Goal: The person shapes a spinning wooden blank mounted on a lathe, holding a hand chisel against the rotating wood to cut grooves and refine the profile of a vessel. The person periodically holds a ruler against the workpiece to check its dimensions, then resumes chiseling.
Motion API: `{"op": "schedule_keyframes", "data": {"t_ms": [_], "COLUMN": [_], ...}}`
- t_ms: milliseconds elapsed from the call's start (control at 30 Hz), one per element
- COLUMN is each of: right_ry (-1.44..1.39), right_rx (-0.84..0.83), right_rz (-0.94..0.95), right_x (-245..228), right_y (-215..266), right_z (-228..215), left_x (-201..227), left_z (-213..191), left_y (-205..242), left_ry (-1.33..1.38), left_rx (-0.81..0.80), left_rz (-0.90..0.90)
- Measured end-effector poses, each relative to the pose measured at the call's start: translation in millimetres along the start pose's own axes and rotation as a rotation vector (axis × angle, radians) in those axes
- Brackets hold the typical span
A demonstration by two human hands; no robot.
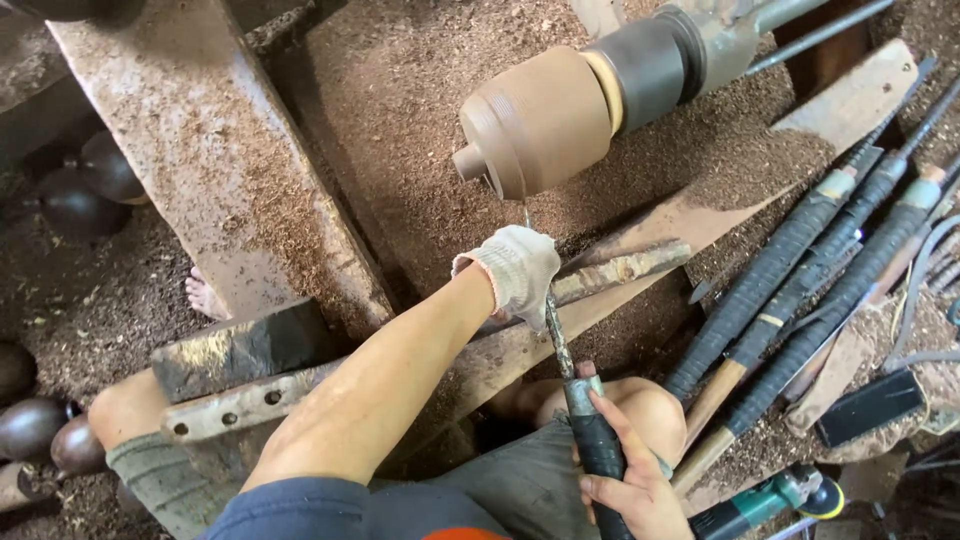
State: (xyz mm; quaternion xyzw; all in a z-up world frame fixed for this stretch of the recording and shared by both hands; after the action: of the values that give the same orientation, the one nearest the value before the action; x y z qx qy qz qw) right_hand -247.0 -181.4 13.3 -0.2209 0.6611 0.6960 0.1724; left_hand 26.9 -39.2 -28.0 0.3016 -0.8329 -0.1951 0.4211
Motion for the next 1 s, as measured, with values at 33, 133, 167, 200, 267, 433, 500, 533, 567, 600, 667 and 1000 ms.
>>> {"op": "schedule_keyframes", "data": {"t_ms": [33,133,167,200,267,433,500,533,567,600,667,1000], "right_ry": [0.003,0.016,0.016,0.022,0.065,0.060,0.040,0.055,0.070,0.075,0.039,0.085], "right_rx": [0.003,-0.010,-0.017,-0.025,-0.005,-0.047,-0.063,-0.067,-0.071,-0.076,-0.078,-0.069], "right_rz": [0.011,0.006,-0.007,-0.007,0.067,0.029,0.013,0.006,-0.001,-0.002,-0.005,-0.043], "right_x": [0.0,0.4,0.9,-2.1,-5.1,-0.9,2.9,4.6,6.0,6.3,6.4,8.0], "right_y": [-0.2,-2.8,-3.5,-3.5,-4.0,-10.0,-12.1,-13.4,-14.6,-15.5,-16.4,-20.3], "right_z": [-2.8,-10.8,-12.9,-13.6,-16.1,-24.7,-28.3,-30.2,-32.5,-32.9,-34.7,-41.7], "left_x": [0.4,0.3,0.1,0.5,0.3,0.9,1.3,1.7,2.2,2.6,3.9,6.3], "left_z": [-0.2,-1.3,-0.8,-1.1,-0.6,-0.6,-1.0,-0.9,-1.0,-2.1,-3.1,-4.5], "left_y": [0.6,0.9,0.8,0.3,-0.2,2.7,4.8,6.2,7.2,7.7,8.6,13.8], "left_ry": [0.000,0.004,0.004,0.008,0.003,0.007,0.014,0.019,0.024,0.026,0.025,0.023], "left_rx": [0.011,0.021,0.012,0.016,-0.008,-0.014,-0.008,0.003,0.014,0.017,0.002,-0.009], "left_rz": [-0.002,-0.022,-0.029,-0.037,-0.063,-0.094,-0.102,-0.103,-0.103,-0.108,-0.122,-0.121]}}
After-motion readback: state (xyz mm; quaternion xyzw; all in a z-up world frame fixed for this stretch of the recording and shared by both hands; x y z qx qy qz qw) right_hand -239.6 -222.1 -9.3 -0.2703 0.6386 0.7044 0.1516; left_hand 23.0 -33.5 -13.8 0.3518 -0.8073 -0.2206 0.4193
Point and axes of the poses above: each hand's wrist, its own y-axis away from the middle knuckle, its own z-axis out of the palm, x = y × z, the point moved 4 cm from there along -y, towards the middle knuckle, and after that the axes turned 13 degrees about y, right-handed, at the moved point
